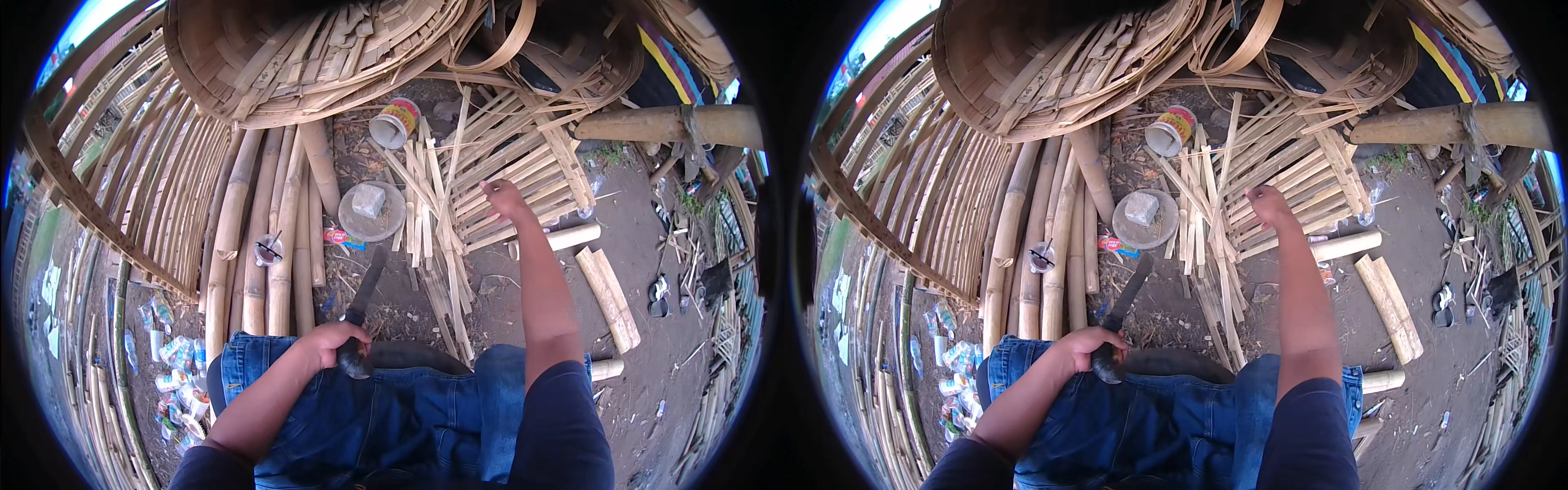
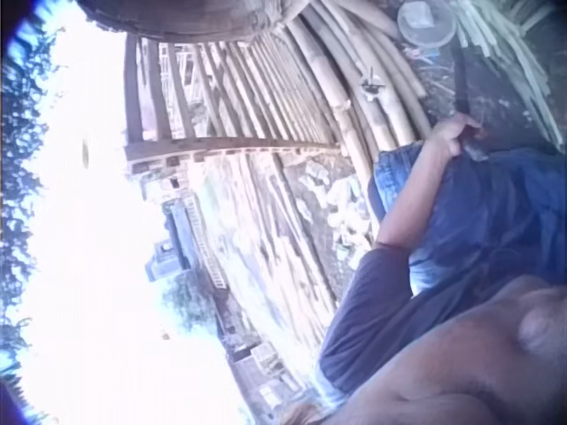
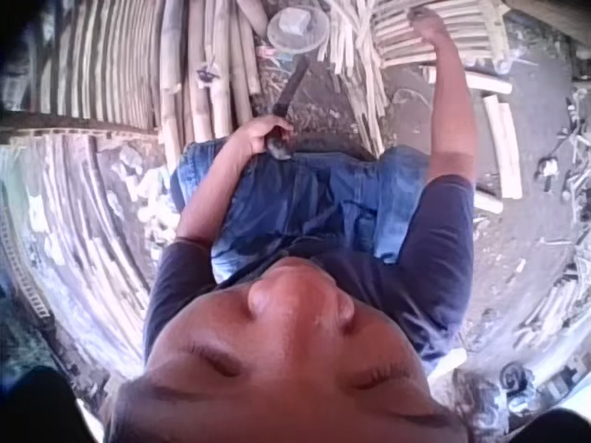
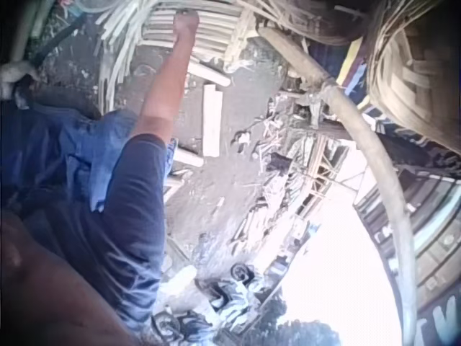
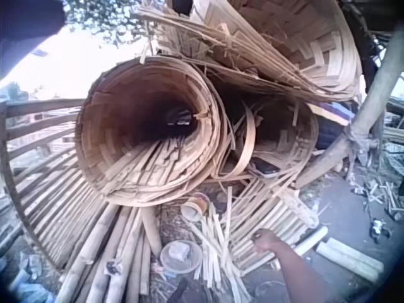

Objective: The person splits a piece of bamboo by hand using a knife and a hammer, striking the back of the knife to drive it through the wood.

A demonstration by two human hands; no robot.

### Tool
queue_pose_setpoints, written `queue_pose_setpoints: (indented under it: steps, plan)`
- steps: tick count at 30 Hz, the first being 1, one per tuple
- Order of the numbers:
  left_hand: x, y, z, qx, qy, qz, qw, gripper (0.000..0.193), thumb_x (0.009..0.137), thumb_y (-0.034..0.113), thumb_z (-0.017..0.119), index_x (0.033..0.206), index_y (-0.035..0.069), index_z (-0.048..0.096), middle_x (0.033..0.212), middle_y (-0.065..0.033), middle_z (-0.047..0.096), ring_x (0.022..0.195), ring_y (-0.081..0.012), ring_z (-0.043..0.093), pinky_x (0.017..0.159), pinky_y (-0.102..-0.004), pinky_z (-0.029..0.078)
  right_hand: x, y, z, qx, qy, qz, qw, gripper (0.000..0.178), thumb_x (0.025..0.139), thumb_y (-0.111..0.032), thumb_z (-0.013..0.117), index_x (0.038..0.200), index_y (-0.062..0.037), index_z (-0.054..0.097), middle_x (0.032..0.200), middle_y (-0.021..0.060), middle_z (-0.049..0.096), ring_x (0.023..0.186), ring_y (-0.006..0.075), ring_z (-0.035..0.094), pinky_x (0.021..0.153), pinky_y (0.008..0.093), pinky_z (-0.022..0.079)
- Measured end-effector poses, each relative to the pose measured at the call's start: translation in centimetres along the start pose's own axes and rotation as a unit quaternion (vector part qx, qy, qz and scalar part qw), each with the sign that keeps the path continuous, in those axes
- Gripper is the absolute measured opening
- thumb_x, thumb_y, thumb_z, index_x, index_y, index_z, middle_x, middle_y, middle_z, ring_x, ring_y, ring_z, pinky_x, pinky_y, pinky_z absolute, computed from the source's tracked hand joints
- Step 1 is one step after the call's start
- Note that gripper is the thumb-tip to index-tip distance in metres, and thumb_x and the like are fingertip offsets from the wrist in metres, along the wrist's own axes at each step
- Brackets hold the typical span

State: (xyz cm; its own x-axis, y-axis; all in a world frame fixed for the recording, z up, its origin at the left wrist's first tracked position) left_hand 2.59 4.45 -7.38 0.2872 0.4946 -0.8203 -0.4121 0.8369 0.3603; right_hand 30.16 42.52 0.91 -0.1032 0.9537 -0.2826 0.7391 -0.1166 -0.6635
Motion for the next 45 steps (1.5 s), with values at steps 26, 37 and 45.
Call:
queue_pose_setpoints:
  steps: [26,37,45]
  plan:
    - [-2.7,1.2,8.1,0.039,0.1,-0.043,0.993,0.021,0.079,-0.011,0.058,0.09,0.005,0.051,0.087,-0.015,0.052,0.078,-0.0258,0.057,0.068,-0.0363,0.055,-51.5,57.4,2.7,0.291,0.101,0.472,0.826,0.034,0.089,-0.027,0.068,0.106,0.002,0.064,0.087,0.0167,0.07,0.055,0.0218,0.067,0.043,0.0314,0.051]
    - [1.1,1.8,14.0,-0.023,0.031,-0.021,0.999,0.018,0.078,-0.012,0.057,0.085,0.004,0.054,0.094,-0.0169,0.051,0.088,-0.0245,0.056,0.077,-0.036,0.056,-37.7,53.1,9.3,0.029,0.117,0.427,0.896,0.132,0.074,-0.057,0.076,0.15,0.0011,-0.016,0.11,0.0273,0.064,0.09,0.0303,0.07,0.077,0.0422,0.057]
    - [1.8,0.8,13.6,-0.005,0.055,-0.032,0.998,0.017,0.078,-0.012,0.059,0.086,0.002,0.054,0.094,-0.0186,0.052,0.088,-0.0257,0.056,0.076,-0.0371,0.056,-36.1,52.9,8.9,0.034,0.196,0.465,0.862,0.111,0.085,-0.045,0.068,0.153,-0.0055,-0.011,0.111,0.0253,0.062,0.089,0.0371,0.069,0.076,0.0458,0.057]
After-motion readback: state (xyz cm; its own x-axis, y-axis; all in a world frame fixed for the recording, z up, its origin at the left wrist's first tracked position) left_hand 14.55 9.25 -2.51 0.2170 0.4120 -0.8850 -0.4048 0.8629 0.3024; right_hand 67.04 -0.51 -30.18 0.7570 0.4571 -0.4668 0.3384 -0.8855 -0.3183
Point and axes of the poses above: each hand's wrist, its own x-axis towards the middle knuckle, its own z-axis out of the palm, y = z × x, the point moved 9 cm from there along x, towards the middle knuckle
